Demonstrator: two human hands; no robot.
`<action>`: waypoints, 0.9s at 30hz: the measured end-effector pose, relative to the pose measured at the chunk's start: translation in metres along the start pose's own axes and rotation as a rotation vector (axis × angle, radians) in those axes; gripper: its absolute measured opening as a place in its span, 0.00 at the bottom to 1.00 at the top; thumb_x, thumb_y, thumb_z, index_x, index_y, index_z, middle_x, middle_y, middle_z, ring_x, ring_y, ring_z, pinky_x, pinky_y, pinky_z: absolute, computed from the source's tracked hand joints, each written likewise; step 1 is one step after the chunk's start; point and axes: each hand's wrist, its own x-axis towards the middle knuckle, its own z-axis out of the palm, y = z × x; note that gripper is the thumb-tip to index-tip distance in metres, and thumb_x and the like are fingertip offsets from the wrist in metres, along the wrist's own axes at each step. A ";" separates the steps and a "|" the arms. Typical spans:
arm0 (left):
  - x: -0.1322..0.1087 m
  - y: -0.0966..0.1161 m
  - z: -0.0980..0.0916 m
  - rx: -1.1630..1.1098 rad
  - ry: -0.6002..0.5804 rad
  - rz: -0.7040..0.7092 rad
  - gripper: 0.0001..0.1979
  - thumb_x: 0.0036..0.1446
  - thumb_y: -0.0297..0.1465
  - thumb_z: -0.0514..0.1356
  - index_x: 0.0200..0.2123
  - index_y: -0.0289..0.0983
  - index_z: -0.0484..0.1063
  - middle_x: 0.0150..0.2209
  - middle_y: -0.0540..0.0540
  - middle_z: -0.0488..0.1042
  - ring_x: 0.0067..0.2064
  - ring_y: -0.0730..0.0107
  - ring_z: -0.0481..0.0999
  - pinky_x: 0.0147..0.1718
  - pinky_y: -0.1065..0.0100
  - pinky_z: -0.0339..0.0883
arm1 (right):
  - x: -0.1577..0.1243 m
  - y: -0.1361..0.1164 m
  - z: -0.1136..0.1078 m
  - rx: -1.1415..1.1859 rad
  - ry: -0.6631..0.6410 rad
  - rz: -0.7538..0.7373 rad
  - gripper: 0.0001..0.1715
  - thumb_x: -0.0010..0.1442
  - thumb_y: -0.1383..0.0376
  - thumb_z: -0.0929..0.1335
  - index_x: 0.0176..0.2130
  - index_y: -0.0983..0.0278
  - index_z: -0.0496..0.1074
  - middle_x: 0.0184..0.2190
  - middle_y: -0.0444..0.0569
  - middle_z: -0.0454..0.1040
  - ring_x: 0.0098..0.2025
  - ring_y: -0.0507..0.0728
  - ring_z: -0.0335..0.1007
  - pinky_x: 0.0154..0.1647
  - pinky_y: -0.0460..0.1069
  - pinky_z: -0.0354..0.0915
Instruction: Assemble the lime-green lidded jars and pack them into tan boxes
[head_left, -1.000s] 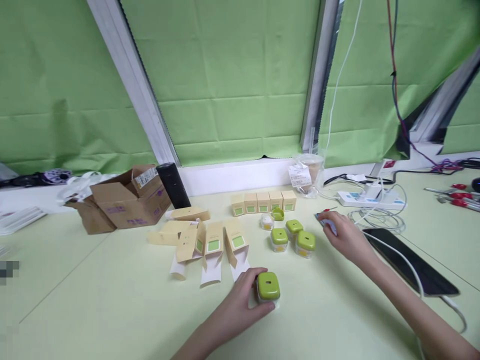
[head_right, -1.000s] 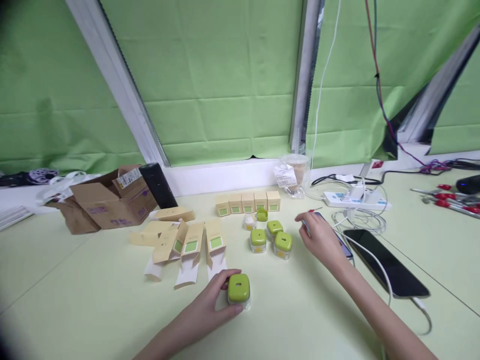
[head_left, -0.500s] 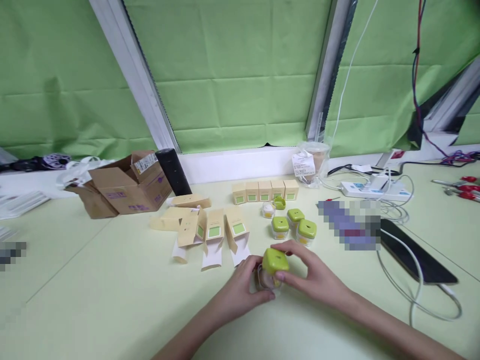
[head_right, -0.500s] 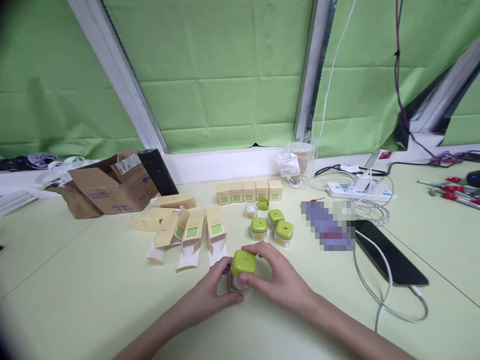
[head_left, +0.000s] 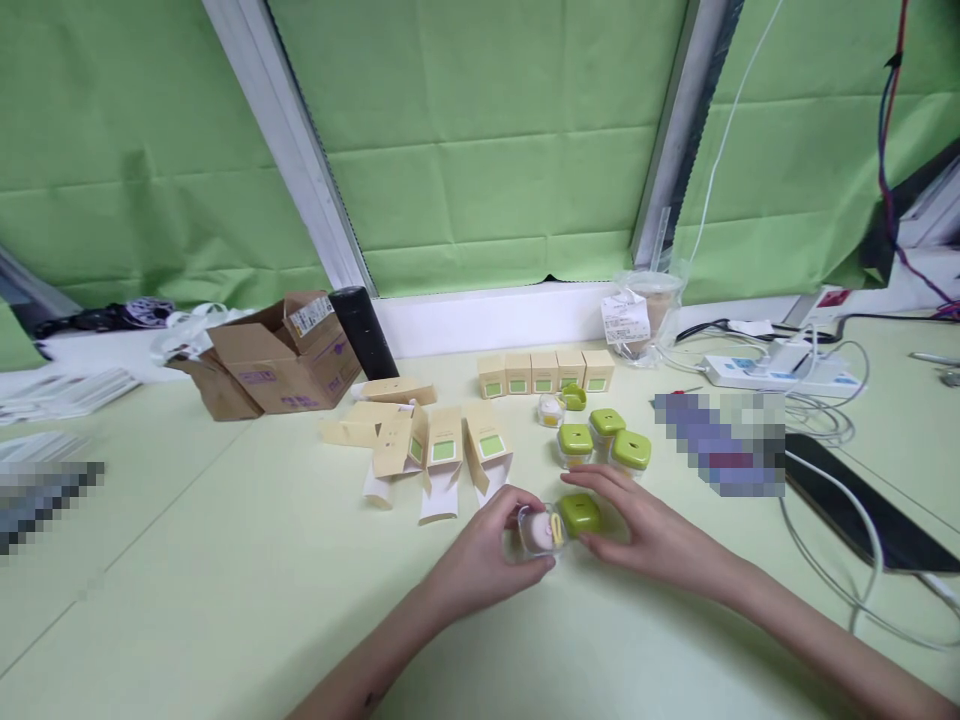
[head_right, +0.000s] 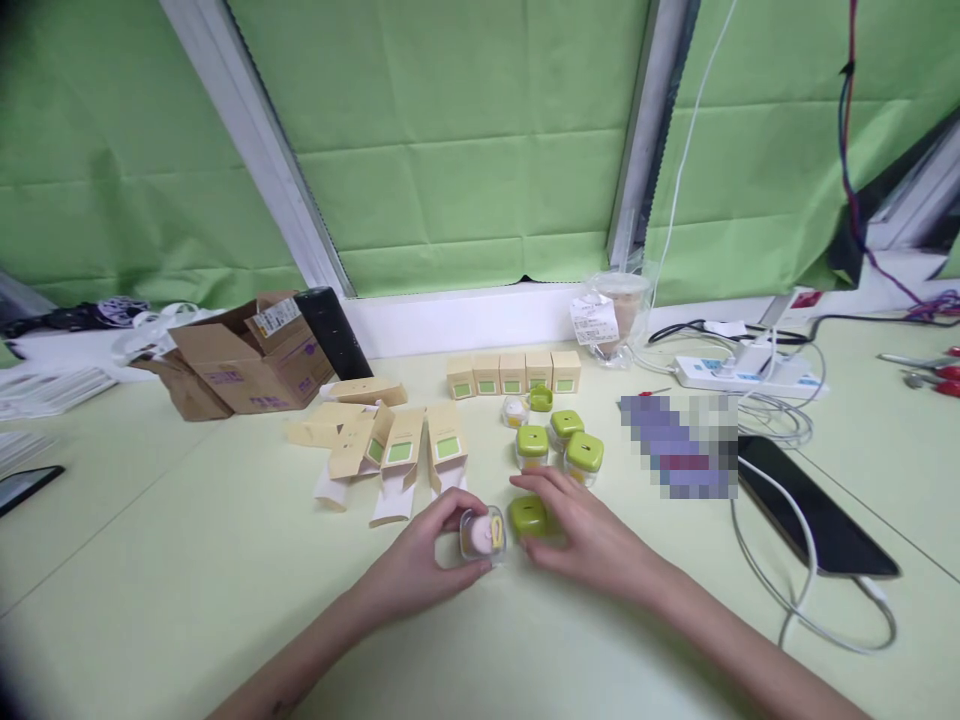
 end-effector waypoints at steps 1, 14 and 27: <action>0.000 0.000 0.001 -0.016 0.022 0.012 0.17 0.48 0.30 0.61 0.42 0.39 0.63 0.43 0.47 0.68 0.45 0.65 0.70 0.45 0.64 0.64 | 0.001 -0.002 0.000 0.017 0.033 -0.027 0.25 0.57 0.64 0.66 0.54 0.58 0.62 0.54 0.51 0.64 0.56 0.60 0.61 0.55 0.57 0.61; -0.004 -0.004 0.003 0.290 0.168 0.218 0.24 0.47 0.28 0.62 0.48 0.39 0.59 0.45 0.42 0.69 0.47 0.59 0.69 0.43 0.60 0.66 | 0.000 -0.009 0.006 0.586 0.247 0.037 0.04 0.60 0.68 0.61 0.32 0.61 0.61 0.37 0.49 0.72 0.34 0.54 0.70 0.34 0.50 0.68; -0.007 -0.016 0.013 0.678 0.167 0.570 0.32 0.51 0.25 0.59 0.58 0.36 0.49 0.47 0.40 0.71 0.45 0.60 0.70 0.41 0.60 0.69 | -0.004 -0.010 0.020 -0.280 0.122 -0.215 0.15 0.58 0.57 0.67 0.41 0.65 0.69 0.28 0.48 0.71 0.29 0.56 0.68 0.28 0.49 0.63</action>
